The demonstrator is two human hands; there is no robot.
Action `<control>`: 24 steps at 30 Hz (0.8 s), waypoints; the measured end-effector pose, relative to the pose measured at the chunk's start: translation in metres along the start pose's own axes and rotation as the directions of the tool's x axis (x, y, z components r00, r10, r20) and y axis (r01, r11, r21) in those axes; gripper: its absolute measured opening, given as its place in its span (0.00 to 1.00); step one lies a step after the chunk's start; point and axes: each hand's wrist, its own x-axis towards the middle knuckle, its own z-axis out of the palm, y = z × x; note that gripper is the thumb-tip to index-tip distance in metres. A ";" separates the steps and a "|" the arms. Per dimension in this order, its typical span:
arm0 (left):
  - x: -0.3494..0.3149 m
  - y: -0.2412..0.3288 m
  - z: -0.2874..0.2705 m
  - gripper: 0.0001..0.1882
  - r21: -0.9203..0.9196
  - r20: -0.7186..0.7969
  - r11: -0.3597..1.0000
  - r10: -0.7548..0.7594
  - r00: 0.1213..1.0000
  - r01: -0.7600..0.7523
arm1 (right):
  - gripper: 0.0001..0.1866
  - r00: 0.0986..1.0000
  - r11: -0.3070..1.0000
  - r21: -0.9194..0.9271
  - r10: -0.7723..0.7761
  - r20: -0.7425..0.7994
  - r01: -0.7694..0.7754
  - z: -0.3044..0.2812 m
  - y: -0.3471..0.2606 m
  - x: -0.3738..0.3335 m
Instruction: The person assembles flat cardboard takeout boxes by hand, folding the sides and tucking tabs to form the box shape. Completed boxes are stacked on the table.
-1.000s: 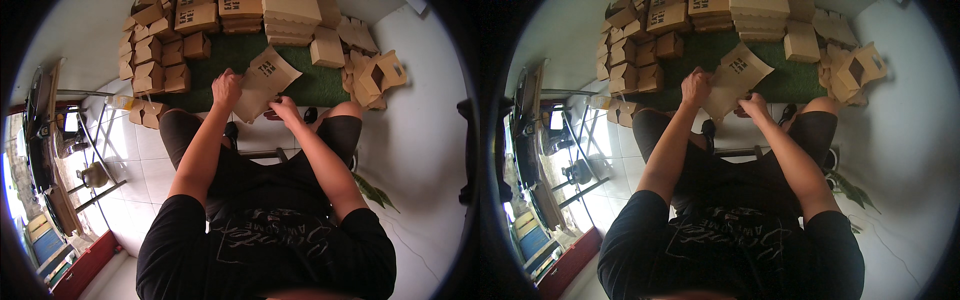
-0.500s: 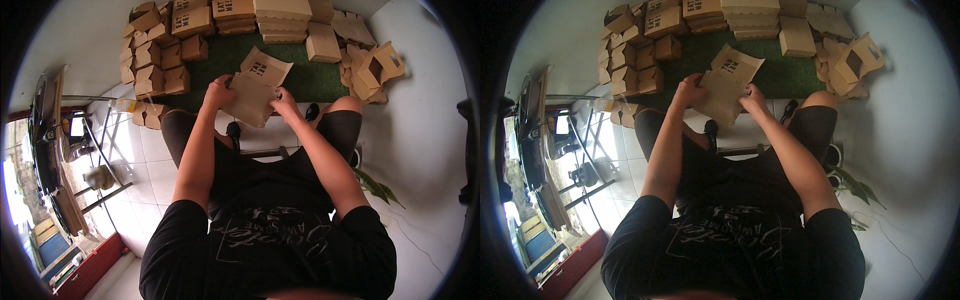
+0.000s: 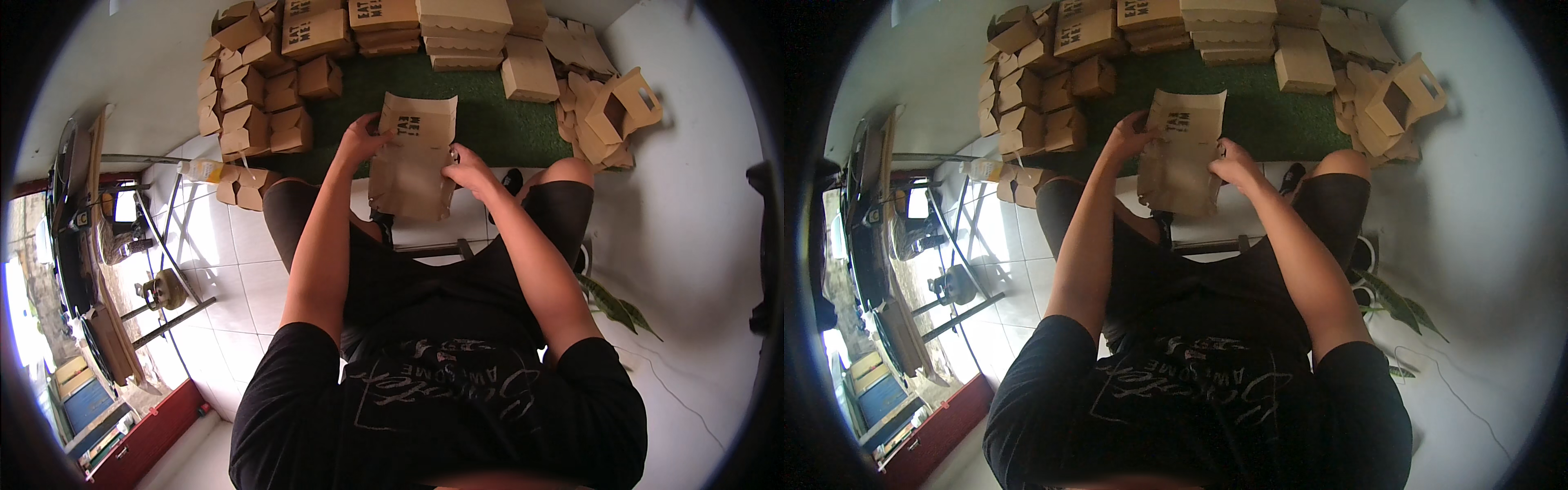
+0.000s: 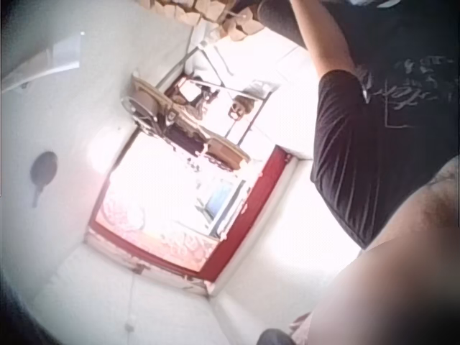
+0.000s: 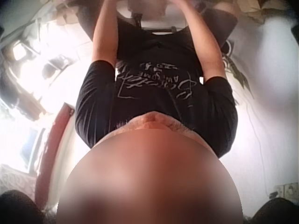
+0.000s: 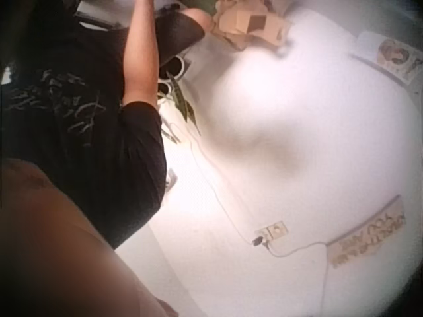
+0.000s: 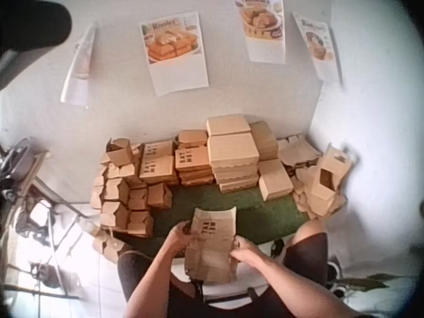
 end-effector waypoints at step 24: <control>-0.010 0.049 0.015 0.26 0.038 -0.319 0.967 0.252 0.914 -0.253 | 0.38 0.847 0.932 0.149 -0.222 -0.483 0.329 0.007 0.019 0.035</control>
